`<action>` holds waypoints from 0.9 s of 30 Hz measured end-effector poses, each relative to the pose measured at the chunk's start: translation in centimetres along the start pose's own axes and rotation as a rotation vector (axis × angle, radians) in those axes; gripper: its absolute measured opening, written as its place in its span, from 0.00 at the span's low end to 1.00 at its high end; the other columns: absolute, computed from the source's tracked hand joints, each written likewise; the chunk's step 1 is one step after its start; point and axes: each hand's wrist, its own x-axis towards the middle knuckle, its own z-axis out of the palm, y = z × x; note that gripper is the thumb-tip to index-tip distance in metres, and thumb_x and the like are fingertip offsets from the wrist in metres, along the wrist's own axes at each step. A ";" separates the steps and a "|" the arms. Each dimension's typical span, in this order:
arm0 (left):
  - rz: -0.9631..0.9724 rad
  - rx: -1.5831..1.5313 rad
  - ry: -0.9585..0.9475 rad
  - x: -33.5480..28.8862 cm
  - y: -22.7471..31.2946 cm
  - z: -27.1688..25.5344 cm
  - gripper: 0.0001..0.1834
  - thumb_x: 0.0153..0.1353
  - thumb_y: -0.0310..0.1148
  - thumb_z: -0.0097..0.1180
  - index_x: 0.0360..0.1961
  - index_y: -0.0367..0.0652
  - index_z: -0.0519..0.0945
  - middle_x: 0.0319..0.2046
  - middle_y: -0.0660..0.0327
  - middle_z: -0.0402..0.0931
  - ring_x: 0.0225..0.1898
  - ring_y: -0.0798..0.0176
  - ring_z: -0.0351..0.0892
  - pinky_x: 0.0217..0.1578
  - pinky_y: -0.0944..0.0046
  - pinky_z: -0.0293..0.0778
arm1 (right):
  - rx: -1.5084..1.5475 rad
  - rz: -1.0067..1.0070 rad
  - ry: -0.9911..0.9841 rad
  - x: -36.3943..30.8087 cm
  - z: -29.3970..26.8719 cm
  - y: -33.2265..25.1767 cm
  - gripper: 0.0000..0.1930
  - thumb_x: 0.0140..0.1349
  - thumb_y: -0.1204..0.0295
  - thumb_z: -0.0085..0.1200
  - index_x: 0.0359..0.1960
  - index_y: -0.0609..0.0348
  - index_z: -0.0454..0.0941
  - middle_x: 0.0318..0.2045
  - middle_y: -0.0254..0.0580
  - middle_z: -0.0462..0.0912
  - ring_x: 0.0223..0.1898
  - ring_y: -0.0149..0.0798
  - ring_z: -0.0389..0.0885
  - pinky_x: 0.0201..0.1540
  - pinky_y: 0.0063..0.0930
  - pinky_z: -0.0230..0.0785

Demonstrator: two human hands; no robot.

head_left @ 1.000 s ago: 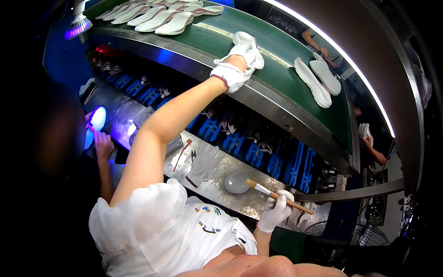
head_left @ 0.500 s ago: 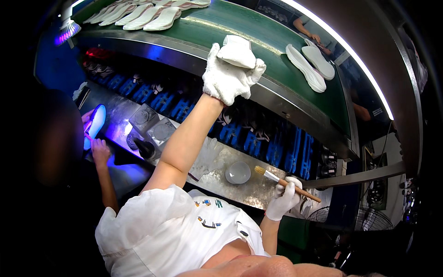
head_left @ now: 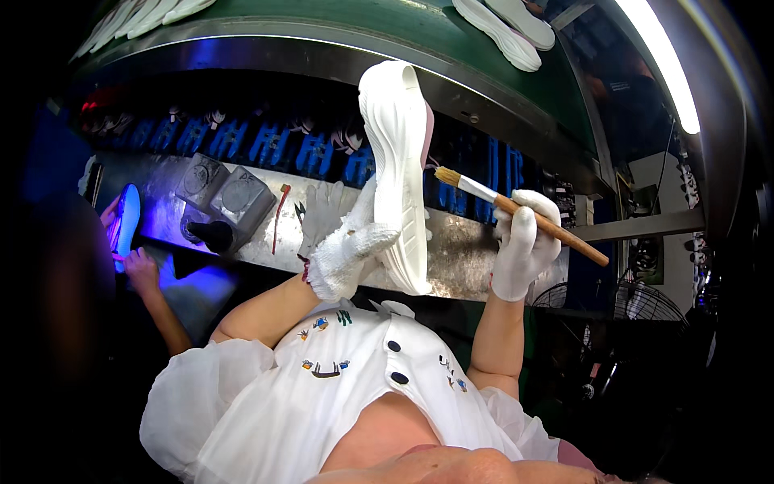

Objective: The person repeatedly picks up white slip-on shoes from a conveyor belt, applies a white substance to the soles using a brush, and places them back on the belt. The task is performed continuously in a factory setting with other workers visible in the background.

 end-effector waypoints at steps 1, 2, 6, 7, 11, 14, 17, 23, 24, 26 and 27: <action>-0.009 0.014 -0.007 -0.2 -0.1 0.1 0.53 0.55 0.41 0.65 0.75 0.51 0.45 0.56 0.54 0.70 0.56 0.54 0.76 0.58 0.54 0.73 | 0.009 -0.002 -0.014 0.0 0.4 0.0 0.09 0.67 0.75 0.52 0.44 0.68 0.77 0.35 0.41 0.81 0.31 0.25 0.81 0.33 0.14 0.71; -0.019 0.031 -0.020 -0.4 -0.2 0.1 0.53 0.55 0.40 0.65 0.75 0.51 0.44 0.56 0.54 0.70 0.57 0.55 0.76 0.59 0.55 0.73 | 0.029 -0.008 -0.014 -0.1 0.7 0.0 0.08 0.66 0.77 0.53 0.44 0.67 0.77 0.35 0.41 0.81 0.31 0.25 0.81 0.33 0.14 0.72; -0.003 0.178 0.033 -1.3 -0.5 0.1 0.55 0.55 0.42 0.65 0.76 0.48 0.42 0.63 0.56 0.64 0.62 0.60 0.69 0.63 0.57 0.66 | -0.107 -0.044 -0.056 0.2 1.3 0.2 0.08 0.66 0.77 0.53 0.43 0.66 0.78 0.32 0.40 0.82 0.28 0.23 0.78 0.30 0.13 0.69; -0.022 0.173 0.026 -1.6 -0.7 0.1 0.56 0.55 0.43 0.65 0.76 0.48 0.42 0.64 0.56 0.62 0.63 0.60 0.67 0.64 0.57 0.65 | -0.144 -0.071 -0.066 0.3 1.3 0.2 0.08 0.66 0.76 0.53 0.43 0.66 0.78 0.29 0.39 0.82 0.25 0.21 0.75 0.27 0.12 0.65; -0.066 0.192 0.056 -2.2 -1.1 0.2 0.58 0.50 0.46 0.68 0.76 0.50 0.44 0.66 0.57 0.61 0.67 0.58 0.64 0.65 0.54 0.65 | -0.253 -0.122 -0.078 1.2 1.3 -0.4 0.08 0.66 0.74 0.53 0.43 0.65 0.79 0.27 0.39 0.82 0.25 0.21 0.77 0.26 0.12 0.65; -0.092 0.209 0.058 -2.5 -1.4 0.3 0.60 0.46 0.48 0.70 0.76 0.52 0.45 0.67 0.57 0.61 0.68 0.57 0.63 0.65 0.53 0.67 | -0.297 -0.171 -0.086 2.2 1.0 -1.1 0.08 0.67 0.74 0.53 0.42 0.66 0.80 0.29 0.39 0.82 0.27 0.22 0.79 0.28 0.12 0.67; -0.108 0.225 0.052 -2.8 -1.7 0.2 0.61 0.45 0.49 0.71 0.76 0.52 0.46 0.66 0.57 0.62 0.67 0.56 0.64 0.64 0.53 0.68 | -0.313 -0.192 -0.072 3.3 0.9 -1.4 0.06 0.65 0.76 0.57 0.41 0.64 0.80 0.31 0.38 0.84 0.29 0.24 0.83 0.32 0.16 0.75; -0.122 0.166 0.021 -3.0 -2.5 -0.6 0.60 0.45 0.49 0.71 0.75 0.51 0.48 0.62 0.54 0.66 0.61 0.54 0.72 0.59 0.50 0.75 | -0.327 -0.222 -0.021 5.4 1.0 -1.3 0.05 0.64 0.77 0.55 0.40 0.65 0.80 0.32 0.39 0.84 0.30 0.26 0.84 0.32 0.16 0.75; -0.108 0.149 0.005 -2.9 -2.6 -0.7 0.59 0.46 0.49 0.71 0.75 0.50 0.49 0.62 0.53 0.67 0.60 0.54 0.73 0.58 0.49 0.75 | -0.299 -0.211 -0.013 5.4 1.0 -1.3 0.05 0.65 0.77 0.55 0.40 0.65 0.80 0.32 0.40 0.84 0.30 0.27 0.84 0.33 0.16 0.75; -0.124 0.049 0.012 -2.8 -2.6 -0.8 0.58 0.47 0.52 0.70 0.74 0.48 0.51 0.60 0.51 0.68 0.59 0.52 0.74 0.57 0.48 0.76 | -0.205 -0.186 0.007 5.0 1.1 -1.2 0.06 0.65 0.77 0.55 0.40 0.66 0.80 0.33 0.41 0.84 0.30 0.28 0.85 0.33 0.16 0.76; -0.126 0.000 0.005 -2.8 -2.4 -0.9 0.57 0.49 0.52 0.69 0.74 0.47 0.51 0.61 0.51 0.67 0.60 0.53 0.73 0.58 0.48 0.75 | -0.170 -0.197 -0.020 4.5 1.1 -1.2 0.06 0.65 0.78 0.54 0.40 0.66 0.80 0.34 0.42 0.84 0.31 0.28 0.85 0.32 0.17 0.77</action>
